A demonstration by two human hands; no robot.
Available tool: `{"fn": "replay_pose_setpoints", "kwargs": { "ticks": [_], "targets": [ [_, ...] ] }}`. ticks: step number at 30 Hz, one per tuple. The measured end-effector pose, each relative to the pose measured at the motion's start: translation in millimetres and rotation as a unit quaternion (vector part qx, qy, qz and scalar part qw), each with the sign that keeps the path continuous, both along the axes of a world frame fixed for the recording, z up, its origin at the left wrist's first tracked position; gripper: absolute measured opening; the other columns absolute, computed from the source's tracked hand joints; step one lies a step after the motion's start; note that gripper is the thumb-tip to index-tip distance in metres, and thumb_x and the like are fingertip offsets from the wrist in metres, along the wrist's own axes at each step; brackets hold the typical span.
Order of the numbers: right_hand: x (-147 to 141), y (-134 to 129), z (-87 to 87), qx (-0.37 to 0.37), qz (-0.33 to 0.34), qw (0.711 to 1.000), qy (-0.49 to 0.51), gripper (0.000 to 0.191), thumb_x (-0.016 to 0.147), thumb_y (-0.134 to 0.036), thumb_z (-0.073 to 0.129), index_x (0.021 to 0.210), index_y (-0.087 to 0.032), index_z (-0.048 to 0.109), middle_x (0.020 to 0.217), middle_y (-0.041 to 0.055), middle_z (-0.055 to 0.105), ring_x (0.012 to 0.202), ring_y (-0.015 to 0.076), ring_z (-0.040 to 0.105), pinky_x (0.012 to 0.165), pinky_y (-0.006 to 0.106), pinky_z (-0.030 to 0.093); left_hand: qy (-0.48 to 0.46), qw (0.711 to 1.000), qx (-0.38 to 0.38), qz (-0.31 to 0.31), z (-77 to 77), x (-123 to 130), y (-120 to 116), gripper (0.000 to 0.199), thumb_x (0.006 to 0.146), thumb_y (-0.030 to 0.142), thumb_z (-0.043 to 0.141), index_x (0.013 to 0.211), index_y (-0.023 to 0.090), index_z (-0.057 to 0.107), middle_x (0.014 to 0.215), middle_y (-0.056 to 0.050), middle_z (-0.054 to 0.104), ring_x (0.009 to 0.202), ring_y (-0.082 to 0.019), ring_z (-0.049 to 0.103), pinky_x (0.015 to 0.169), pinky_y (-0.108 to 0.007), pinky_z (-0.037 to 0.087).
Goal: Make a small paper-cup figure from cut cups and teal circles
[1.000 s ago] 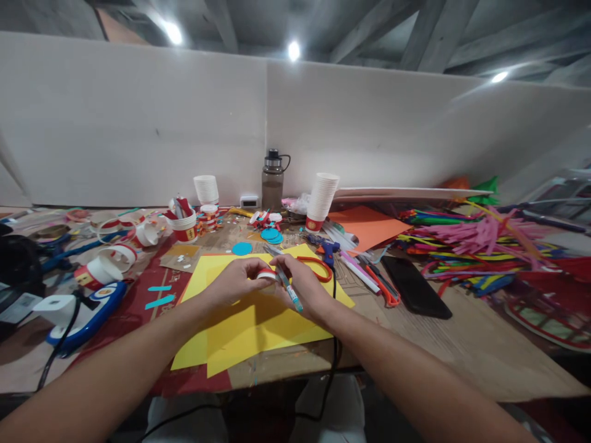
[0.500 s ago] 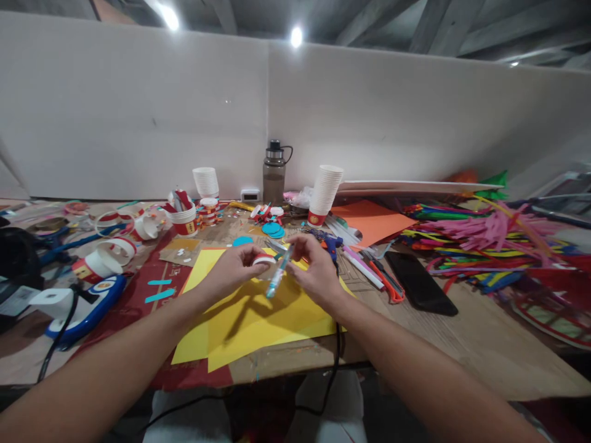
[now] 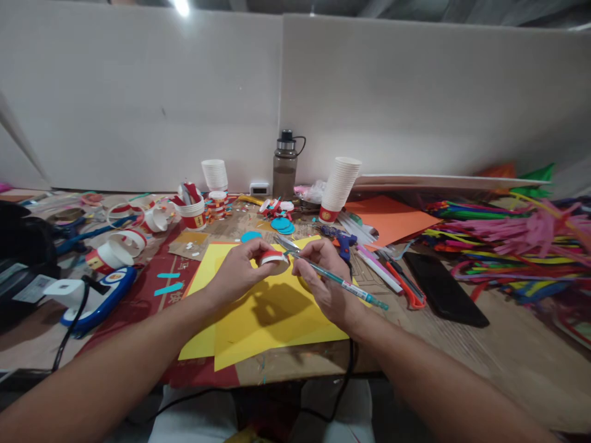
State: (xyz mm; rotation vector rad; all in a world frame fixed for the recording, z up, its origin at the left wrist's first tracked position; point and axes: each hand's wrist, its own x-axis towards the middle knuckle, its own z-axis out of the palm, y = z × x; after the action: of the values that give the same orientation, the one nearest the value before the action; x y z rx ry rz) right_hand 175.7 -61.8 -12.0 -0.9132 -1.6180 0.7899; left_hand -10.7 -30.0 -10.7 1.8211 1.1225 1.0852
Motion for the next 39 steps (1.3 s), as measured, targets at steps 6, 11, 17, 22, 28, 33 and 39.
{"fn": "replay_pose_setpoints", "kwargs": {
  "ticks": [6, 11, 17, 22, 28, 33, 39],
  "targets": [
    [-0.6, -0.5, -1.1, -0.012, -0.009, 0.999, -0.032, 0.014, 0.089, -0.033, 0.056, 0.088, -0.022, 0.047, 0.074, 0.0, 0.061, 0.063, 0.0122, 0.055, 0.057, 0.025, 0.042, 0.007, 1.0, 0.0, 0.002, -1.2, 1.3, -1.8, 0.016, 0.076, 0.031, 0.069, 0.082, 0.019, 0.062, 0.077, -0.001, 0.066, 0.072, -0.015, 0.059, 0.069, -0.026, 0.042],
    [1.0, 1.5, -5.5, -0.002, -0.027, 0.998, -0.052, 0.015, 0.089, -0.035, 0.056, 0.09, -0.023, 0.047, 0.074, 0.0014, 0.063, 0.068, 0.0148, 0.059, 0.061, 0.028, 0.045, 0.007, 1.0, 0.005, -0.005, -1.7, 2.1, -1.6, 0.013, 0.075, 0.028, 0.068, 0.082, 0.018, 0.062, 0.077, -0.001, 0.066, 0.072, -0.015, 0.058, 0.069, -0.026, 0.042],
    [0.4, 2.4, -5.3, 0.0, -0.02, 0.998, -0.054, 0.014, 0.089, -0.034, 0.055, 0.09, -0.023, 0.047, 0.073, 0.0012, 0.062, 0.068, 0.0152, 0.06, 0.062, 0.029, 0.046, 0.012, 1.0, 0.007, -0.011, -1.6, 2.0, -2.4, 0.013, 0.077, 0.028, 0.067, 0.083, 0.018, 0.062, 0.078, -0.001, 0.065, 0.073, -0.015, 0.058, 0.069, -0.026, 0.042],
    [-1.0, 2.2, -3.7, 0.01, -0.026, 0.997, -0.067, 0.015, 0.089, -0.035, 0.055, 0.089, -0.022, 0.047, 0.076, 0.0021, 0.062, 0.07, 0.0154, 0.06, 0.064, 0.03, 0.046, 0.007, 1.0, 0.006, -0.013, -2.7, 2.5, -2.4, 0.013, 0.077, 0.028, 0.068, 0.083, 0.018, 0.061, 0.079, -0.001, 0.065, 0.073, -0.014, 0.058, 0.07, -0.026, 0.042],
    [-1.3, 2.1, -2.1, 0.013, -0.023, 0.997, -0.068, 0.013, 0.088, -0.033, 0.055, 0.088, -0.022, 0.047, 0.076, 0.0019, 0.061, 0.069, 0.015, 0.06, 0.063, 0.029, 0.046, 0.022, 1.0, 0.017, -0.009, -2.5, 2.1, -2.6, 0.012, 0.077, 0.027, 0.067, 0.083, 0.018, 0.062, 0.078, -0.001, 0.065, 0.072, -0.014, 0.058, 0.069, -0.026, 0.042],
    [-0.1, 1.8, -2.4, 0.019, -0.025, 0.996, -0.078, 0.013, 0.088, -0.033, 0.055, 0.087, -0.022, 0.048, 0.077, 0.0021, 0.062, 0.07, 0.0151, 0.061, 0.064, 0.029, 0.047, 0.031, 0.999, 0.023, -0.01, -2.5, 1.7, -2.1, 0.011, 0.077, 0.027, 0.066, 0.083, 0.018, 0.062, 0.079, 0.0, 0.065, 0.073, -0.014, 0.058, 0.069, -0.026, 0.042],
    [1.8, 0.8, -1.2, 0.013, -0.024, 0.995, -0.098, 0.013, 0.089, -0.034, 0.053, 0.086, -0.022, 0.048, 0.074, 0.0019, 0.061, 0.066, 0.015, 0.058, 0.06, 0.028, 0.044, 0.038, 0.999, 0.026, -0.002, -2.0, 2.3, -2.5, 0.01, 0.076, 0.025, 0.066, 0.083, 0.018, 0.063, 0.079, 0.0, 0.066, 0.073, -0.014, 0.058, 0.07, -0.027, 0.043]
  ]
}}
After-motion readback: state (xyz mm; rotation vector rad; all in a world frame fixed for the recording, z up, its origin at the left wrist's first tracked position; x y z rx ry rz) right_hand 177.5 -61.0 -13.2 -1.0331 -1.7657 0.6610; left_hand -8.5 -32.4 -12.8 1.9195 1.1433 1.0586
